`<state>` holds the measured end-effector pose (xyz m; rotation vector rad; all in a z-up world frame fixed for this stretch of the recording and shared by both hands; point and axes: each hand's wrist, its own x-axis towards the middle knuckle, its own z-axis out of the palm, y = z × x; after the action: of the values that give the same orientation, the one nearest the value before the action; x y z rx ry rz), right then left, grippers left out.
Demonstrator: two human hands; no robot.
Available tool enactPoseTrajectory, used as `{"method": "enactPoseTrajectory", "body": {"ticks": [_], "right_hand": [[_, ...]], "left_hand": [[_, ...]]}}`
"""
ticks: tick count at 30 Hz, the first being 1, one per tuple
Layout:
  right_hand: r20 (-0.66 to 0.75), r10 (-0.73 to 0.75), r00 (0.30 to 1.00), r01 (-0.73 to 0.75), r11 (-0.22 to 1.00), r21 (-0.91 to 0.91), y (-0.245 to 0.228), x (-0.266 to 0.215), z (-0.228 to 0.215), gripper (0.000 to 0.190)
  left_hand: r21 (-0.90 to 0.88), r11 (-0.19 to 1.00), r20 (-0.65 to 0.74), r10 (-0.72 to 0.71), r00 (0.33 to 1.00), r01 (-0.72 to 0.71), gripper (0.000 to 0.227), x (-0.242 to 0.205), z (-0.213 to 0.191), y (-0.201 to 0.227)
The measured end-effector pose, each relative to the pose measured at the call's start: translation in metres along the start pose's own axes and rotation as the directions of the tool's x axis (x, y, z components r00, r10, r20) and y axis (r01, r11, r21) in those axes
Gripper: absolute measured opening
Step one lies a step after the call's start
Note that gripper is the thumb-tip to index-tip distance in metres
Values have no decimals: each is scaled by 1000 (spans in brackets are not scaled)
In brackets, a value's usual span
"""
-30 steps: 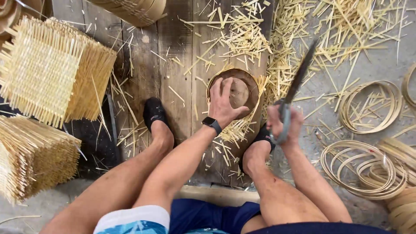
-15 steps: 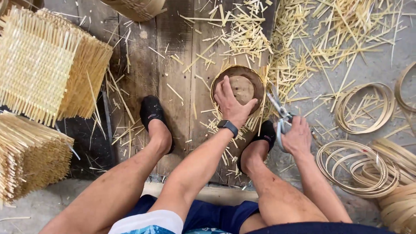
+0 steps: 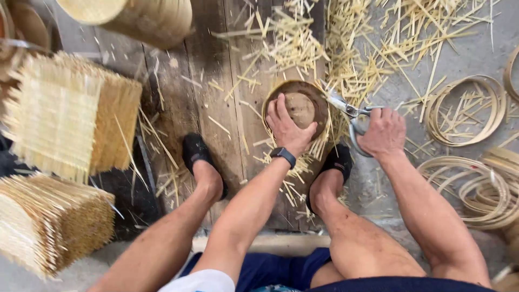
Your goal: The recorder is weaving bamboo strips into circular baskets and trimming the edges with scissors.
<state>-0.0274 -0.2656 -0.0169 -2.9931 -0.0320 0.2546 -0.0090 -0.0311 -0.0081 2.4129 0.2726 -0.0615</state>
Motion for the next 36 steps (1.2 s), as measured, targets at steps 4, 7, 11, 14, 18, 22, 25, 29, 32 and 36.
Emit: {"method": "enactPoseTrajectory", "body": {"ticks": [4, 7, 11, 14, 18, 22, 25, 29, 32, 36], "right_hand": [[-63, 1, 998, -3, 999, -41, 12, 16, 39, 48], [85, 26, 996, -24, 1000, -15, 51, 4, 80, 31], [65, -32, 997, 32, 999, 3, 29, 15, 33, 38], [16, -63, 998, 64, 996, -64, 11, 34, 17, 48], [103, -34, 994, 40, 998, -54, 52, 17, 88, 35], [123, -33, 992, 36, 999, -21, 37, 14, 43, 38], [-73, -74, 995, 72, 997, -29, 12, 25, 10, 50], [32, -43, 999, 44, 998, -44, 42, 21, 61, 36], [159, -11, 987, 14, 1000, -18, 55, 19, 64, 32], [-19, -80, 997, 80, 997, -4, 14, 27, 1, 45]], "left_hand": [[21, 998, 66, 61, 996, -62, 118, 14, -6, -2], [22, 988, 148, 150, 978, -155, 117, 25, -12, -9], [13, 965, 277, 249, 928, -262, 116, 33, -19, -11], [-3, 954, 334, 284, 899, -301, 117, 44, -25, -8], [73, 916, 394, 336, 856, -393, 117, 42, -34, -7], [119, 953, 251, 241, 937, -277, 121, 24, -11, 3], [52, 981, 166, 177, 970, -188, 121, 23, 1, 1], [63, 957, 271, 257, 928, -283, 114, 33, -10, -1], [52, 947, 349, 280, 894, -317, 112, 40, -14, -2], [26, 923, 465, 328, 822, -383, 113, 43, -22, -1]]}}
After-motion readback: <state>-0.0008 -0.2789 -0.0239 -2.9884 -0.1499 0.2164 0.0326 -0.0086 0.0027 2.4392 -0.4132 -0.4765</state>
